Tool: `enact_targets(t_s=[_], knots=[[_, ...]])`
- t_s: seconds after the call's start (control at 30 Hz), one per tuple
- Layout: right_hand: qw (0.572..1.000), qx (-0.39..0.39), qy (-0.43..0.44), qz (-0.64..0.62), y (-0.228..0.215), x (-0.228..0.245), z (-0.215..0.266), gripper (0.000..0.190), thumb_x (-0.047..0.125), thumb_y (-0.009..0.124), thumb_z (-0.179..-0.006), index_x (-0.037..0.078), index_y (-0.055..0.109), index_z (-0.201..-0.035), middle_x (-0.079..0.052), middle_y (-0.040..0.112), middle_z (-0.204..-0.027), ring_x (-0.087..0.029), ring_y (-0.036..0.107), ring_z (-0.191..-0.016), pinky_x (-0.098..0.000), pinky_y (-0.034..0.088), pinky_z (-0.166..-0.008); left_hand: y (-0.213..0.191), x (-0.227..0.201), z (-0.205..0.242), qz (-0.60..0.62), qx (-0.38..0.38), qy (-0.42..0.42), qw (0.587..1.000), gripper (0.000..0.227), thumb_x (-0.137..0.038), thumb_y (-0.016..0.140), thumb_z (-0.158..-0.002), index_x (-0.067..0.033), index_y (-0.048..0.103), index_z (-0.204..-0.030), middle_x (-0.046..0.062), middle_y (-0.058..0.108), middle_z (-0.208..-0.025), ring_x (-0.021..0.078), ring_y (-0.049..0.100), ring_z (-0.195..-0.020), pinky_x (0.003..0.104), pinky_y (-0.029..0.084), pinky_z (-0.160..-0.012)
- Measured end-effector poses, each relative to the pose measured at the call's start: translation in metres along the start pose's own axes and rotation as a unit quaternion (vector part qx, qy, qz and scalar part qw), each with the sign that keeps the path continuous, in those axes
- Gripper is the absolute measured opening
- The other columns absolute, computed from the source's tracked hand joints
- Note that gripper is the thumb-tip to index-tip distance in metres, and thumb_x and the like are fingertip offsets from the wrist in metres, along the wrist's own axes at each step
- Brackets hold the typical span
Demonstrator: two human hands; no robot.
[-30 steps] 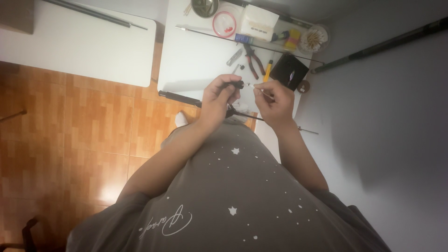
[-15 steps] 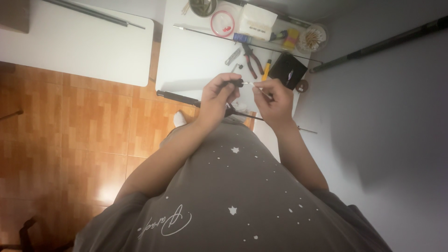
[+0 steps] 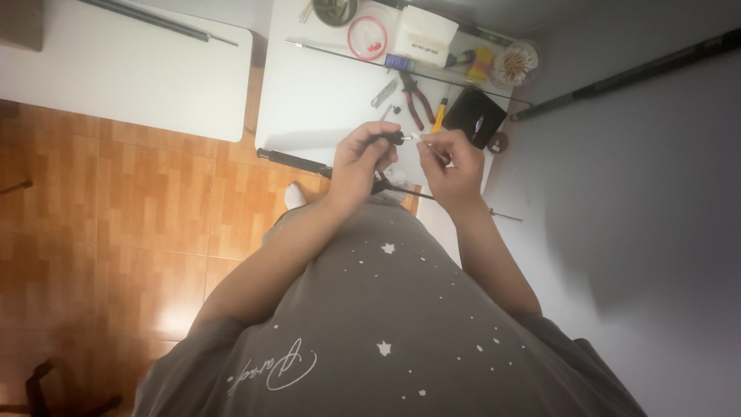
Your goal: Assembling and inspecting a baitcasting reel mounted on a fishing rod.
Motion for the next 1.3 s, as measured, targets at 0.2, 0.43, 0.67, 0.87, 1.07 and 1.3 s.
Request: enact_targets(t_s=[0.2,0.43,0.67,0.87,1.07,1.3], knots=[[1.0,0.0,-0.001,-0.021,0.001,0.002,-0.001,0.013,-0.005,0.071,-0.1,0.002,0.063,-0.107,0.0,0.062,-0.078,-0.003,0.05,-0.067,-0.0216,0.038,-0.059,-0.001,0.0,0.0,0.005,-0.002,-0.005,1.0,0.024,0.001,0.051,-0.103,0.0017,0.066,-0.122,0.004,0.066,-0.098,0.0088,0.06,-0.084,0.022,0.049,-0.073],[1.0,-0.007,0.008,-0.011,-0.001,0.002,-0.001,0.013,-0.002,0.074,-0.099,0.003,0.064,-0.106,-0.001,0.065,-0.081,-0.003,0.05,-0.066,-0.0212,0.038,-0.058,-0.002,0.006,0.0,0.022,0.002,-0.006,1.0,0.025,0.001,0.051,-0.103,0.0013,0.066,-0.122,0.004,0.067,-0.099,0.0088,0.06,-0.084,0.023,0.049,-0.074],[1.0,0.008,0.005,0.013,-0.001,0.003,-0.005,0.011,-0.001,0.075,-0.098,0.004,0.067,-0.104,0.0,0.065,-0.079,-0.003,0.054,-0.065,-0.0213,0.039,-0.057,0.006,-0.003,0.0,-0.023,0.015,0.006,1.0,0.026,0.002,0.054,-0.104,0.0029,0.066,-0.127,0.007,0.069,-0.098,0.0098,0.061,-0.082,0.023,0.048,-0.069],[0.995,-0.03,-0.053,0.083,-0.003,0.012,-0.007,0.012,-0.001,0.078,-0.095,0.003,0.066,-0.097,-0.004,0.063,-0.076,-0.005,0.053,-0.064,-0.0229,0.04,-0.057,0.006,-0.001,0.0,-0.016,0.019,-0.005,1.0,0.027,0.002,0.055,-0.104,0.0037,0.064,-0.128,0.011,0.072,-0.098,0.0118,0.068,-0.084,0.024,0.051,-0.069],[0.996,-0.073,0.033,0.028,-0.01,-0.013,-0.001,0.01,-0.001,0.073,-0.101,0.002,0.063,-0.102,0.001,0.062,-0.077,-0.001,0.051,-0.066,-0.0204,0.037,-0.057,0.0,-0.003,-0.002,-0.043,0.007,0.023,0.999,0.024,0.006,0.058,-0.102,0.0034,0.064,-0.125,0.012,0.071,-0.102,0.0121,0.065,-0.083,0.024,0.05,-0.067],[0.988,0.013,0.127,-0.082,0.004,-0.024,0.005,0.008,-0.001,0.068,-0.102,0.002,0.062,-0.107,0.004,0.061,-0.079,-0.001,0.05,-0.069,-0.0194,0.036,-0.061,0.006,-0.008,0.001,-0.022,0.024,0.046,0.998,0.022,0.01,0.058,-0.097,0.0027,0.062,-0.117,0.011,0.069,-0.108,0.0155,0.073,-0.091,0.024,0.051,-0.066]])
Point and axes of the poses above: each hand's wrist, its own z-axis away from the middle knuckle, its own y-axis out of the palm, x = y × z, the point moved 7 cm from there along -z, towards the middle knuckle
